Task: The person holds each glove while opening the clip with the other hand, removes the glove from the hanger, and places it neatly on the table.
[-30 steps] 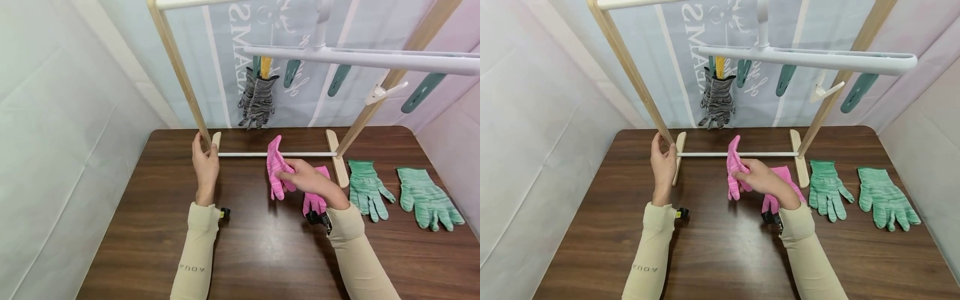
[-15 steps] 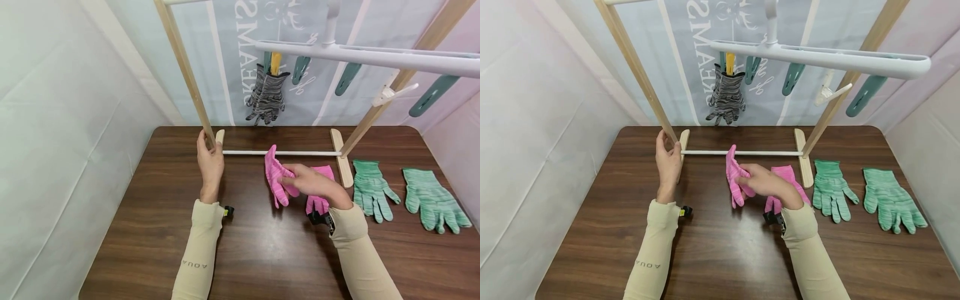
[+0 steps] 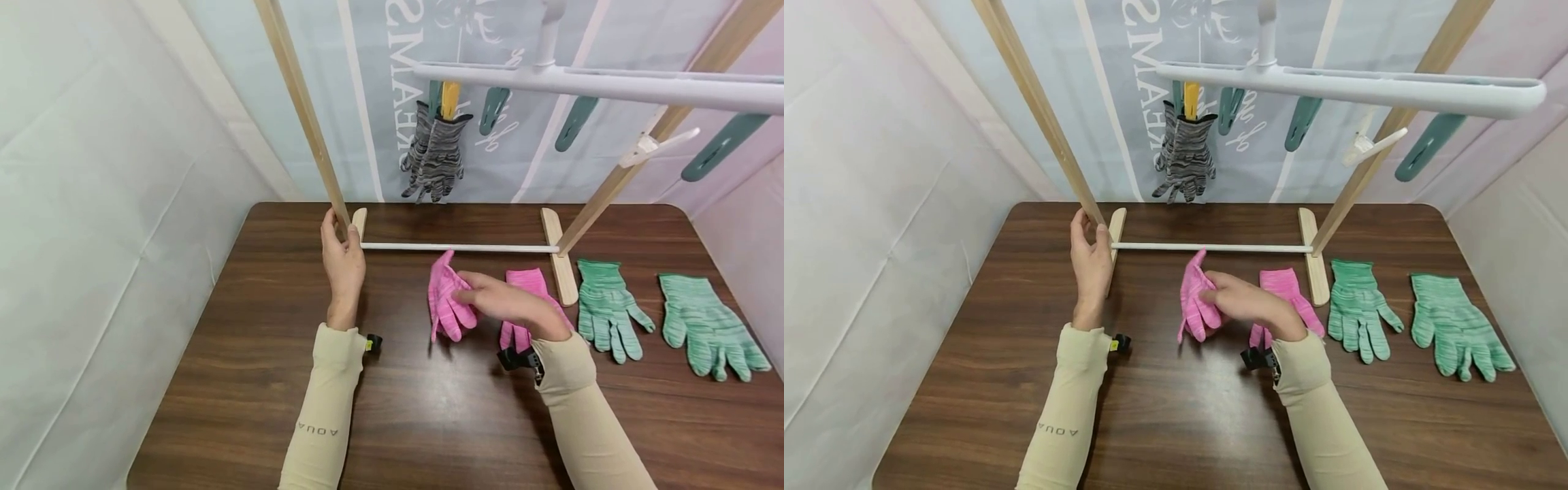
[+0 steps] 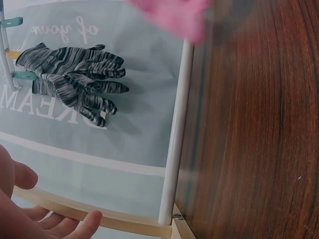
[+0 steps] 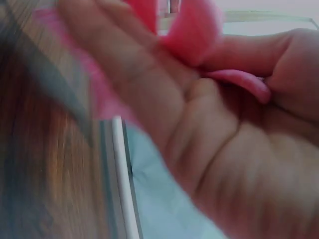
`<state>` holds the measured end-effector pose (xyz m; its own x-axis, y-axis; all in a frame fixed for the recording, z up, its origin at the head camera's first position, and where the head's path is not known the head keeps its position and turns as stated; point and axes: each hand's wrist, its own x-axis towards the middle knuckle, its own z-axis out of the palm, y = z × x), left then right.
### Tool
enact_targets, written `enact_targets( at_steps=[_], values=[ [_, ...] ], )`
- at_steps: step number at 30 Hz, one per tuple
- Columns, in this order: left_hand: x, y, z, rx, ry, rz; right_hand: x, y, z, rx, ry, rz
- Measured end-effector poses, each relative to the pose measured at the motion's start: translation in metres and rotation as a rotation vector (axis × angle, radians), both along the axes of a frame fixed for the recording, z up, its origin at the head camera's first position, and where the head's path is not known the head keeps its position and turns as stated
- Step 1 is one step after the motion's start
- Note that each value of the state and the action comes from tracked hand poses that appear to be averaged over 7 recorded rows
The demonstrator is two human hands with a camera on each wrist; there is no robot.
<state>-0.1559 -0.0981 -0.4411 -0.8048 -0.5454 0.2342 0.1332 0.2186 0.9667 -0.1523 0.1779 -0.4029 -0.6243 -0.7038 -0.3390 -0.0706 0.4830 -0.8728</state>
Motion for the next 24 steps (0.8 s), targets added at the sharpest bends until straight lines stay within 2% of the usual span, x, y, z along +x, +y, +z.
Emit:
enact_targets(
  at_steps=[2,5,8,10,12,15,17,19,22,24],
  values=[
    [-0.001,0.000,0.001,-0.003,0.002,0.001,0.002,0.001,0.000,0.041,-0.099,-0.011],
    [-0.001,-0.001,0.001,0.000,0.007,-0.001,0.003,0.005,0.002,0.150,-0.181,-0.025],
    [-0.001,-0.002,0.002,0.007,0.005,0.000,0.003,0.011,0.007,0.309,-0.130,-0.048],
    [-0.001,-0.002,0.002,0.011,0.002,0.001,0.003,0.015,0.012,0.390,-0.074,-0.059],
    [-0.001,-0.001,0.003,0.013,0.001,-0.002,0.002,0.019,0.017,0.459,0.040,-0.060],
    [-0.001,-0.001,0.004,0.013,0.002,-0.006,0.000,0.020,0.021,0.497,0.235,-0.061],
    [-0.001,-0.002,0.004,0.017,0.002,-0.011,-0.001,0.016,0.019,0.472,0.359,-0.047],
    [-0.001,-0.002,0.004,0.025,0.000,-0.012,-0.001,0.011,0.014,0.405,0.422,-0.022],
    [-0.001,-0.002,0.004,0.029,-0.005,-0.013,0.001,0.001,0.004,0.330,0.489,0.050],
    [-0.002,-0.002,0.005,0.028,-0.008,-0.012,0.002,-0.004,-0.003,0.338,0.504,0.084]
  ],
)
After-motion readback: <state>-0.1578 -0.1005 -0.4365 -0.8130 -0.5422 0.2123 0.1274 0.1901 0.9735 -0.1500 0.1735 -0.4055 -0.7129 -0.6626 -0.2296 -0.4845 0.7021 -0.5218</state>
